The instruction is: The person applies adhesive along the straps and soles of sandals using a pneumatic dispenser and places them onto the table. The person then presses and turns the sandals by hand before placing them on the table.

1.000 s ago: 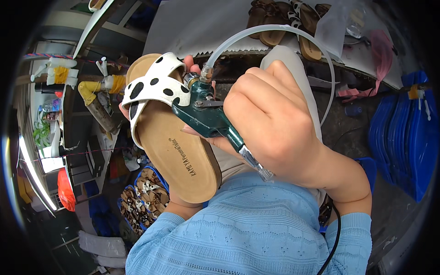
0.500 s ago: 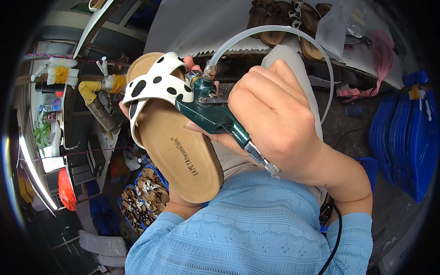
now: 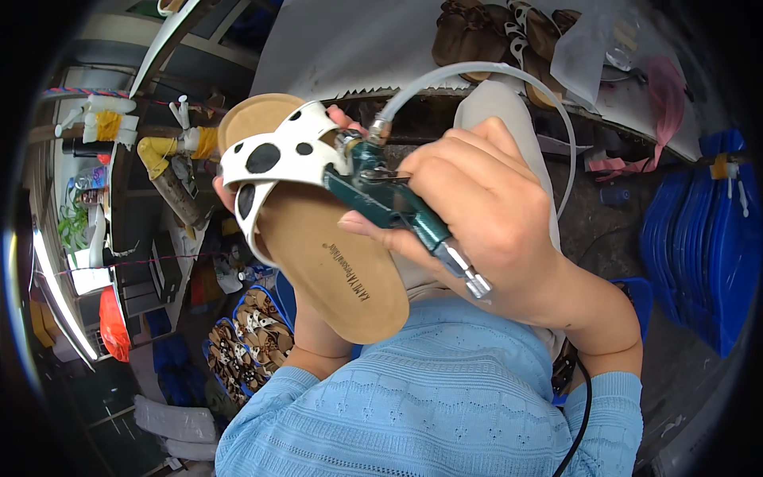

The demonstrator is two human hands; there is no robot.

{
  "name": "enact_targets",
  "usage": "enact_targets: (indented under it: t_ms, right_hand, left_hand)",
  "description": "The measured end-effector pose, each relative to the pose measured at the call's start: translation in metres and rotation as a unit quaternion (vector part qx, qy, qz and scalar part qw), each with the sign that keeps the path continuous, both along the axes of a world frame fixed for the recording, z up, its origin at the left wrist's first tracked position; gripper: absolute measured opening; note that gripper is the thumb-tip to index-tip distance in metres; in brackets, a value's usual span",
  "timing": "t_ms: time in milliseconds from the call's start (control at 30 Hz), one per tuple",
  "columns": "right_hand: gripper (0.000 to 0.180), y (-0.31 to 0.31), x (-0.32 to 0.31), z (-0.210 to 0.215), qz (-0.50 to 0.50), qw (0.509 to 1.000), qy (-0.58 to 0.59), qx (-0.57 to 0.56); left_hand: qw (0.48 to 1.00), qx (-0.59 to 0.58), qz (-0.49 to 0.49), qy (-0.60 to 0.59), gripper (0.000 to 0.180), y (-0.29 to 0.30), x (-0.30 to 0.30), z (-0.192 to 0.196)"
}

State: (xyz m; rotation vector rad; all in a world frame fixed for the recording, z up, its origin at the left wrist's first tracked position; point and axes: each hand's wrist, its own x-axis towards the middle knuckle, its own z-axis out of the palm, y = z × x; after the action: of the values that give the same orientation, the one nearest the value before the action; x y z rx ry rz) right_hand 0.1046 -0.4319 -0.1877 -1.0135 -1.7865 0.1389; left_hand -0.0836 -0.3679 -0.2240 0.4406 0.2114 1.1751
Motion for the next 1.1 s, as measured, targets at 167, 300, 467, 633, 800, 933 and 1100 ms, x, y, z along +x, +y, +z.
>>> enact_targets:
  t_ms: [167, 300, 467, 633, 800, 933, 1100]
  right_hand:
    - [0.032, -0.020, 0.018, 0.001, 0.025, 0.994, 0.064, -0.089]
    - [0.041, -0.026, 0.016, 0.009, 0.083, 0.978, 0.142, -0.125]
    - [0.040, -0.013, -0.004, 0.005, 0.184, 0.970, 0.138, -0.084]
    - [0.038, -0.012, -0.019, 0.004, 0.154, 0.979, 0.104, -0.086]
    - [0.039, -0.010, -0.027, 0.003, 0.103, 0.989, 0.069, -0.077]
    - [0.041, -0.004, -0.038, -0.004, 0.080, 0.994, 0.068, -0.034]
    - [0.042, 0.003, -0.042, -0.010, 0.102, 0.993, 0.055, -0.012]
  left_hand:
    - [1.000, -0.002, 0.028, -0.007, 0.108, 0.015, -0.006, -0.013]
    - [0.999, -0.027, -0.040, -0.005, 0.112, 0.010, -0.008, -0.016]
    - [0.995, -0.072, 0.017, 0.071, 0.105, -0.003, 0.011, -0.003]
    - [0.991, -0.050, 0.038, 0.117, 0.103, -0.005, 0.007, -0.009]
    - [0.988, -0.034, 0.066, 0.134, 0.104, -0.007, 0.006, -0.010]
    - [0.987, -0.059, 0.066, 0.135, 0.104, -0.012, 0.006, -0.009]
    - [0.990, -0.059, 0.052, 0.116, 0.105, -0.013, 0.008, -0.010]
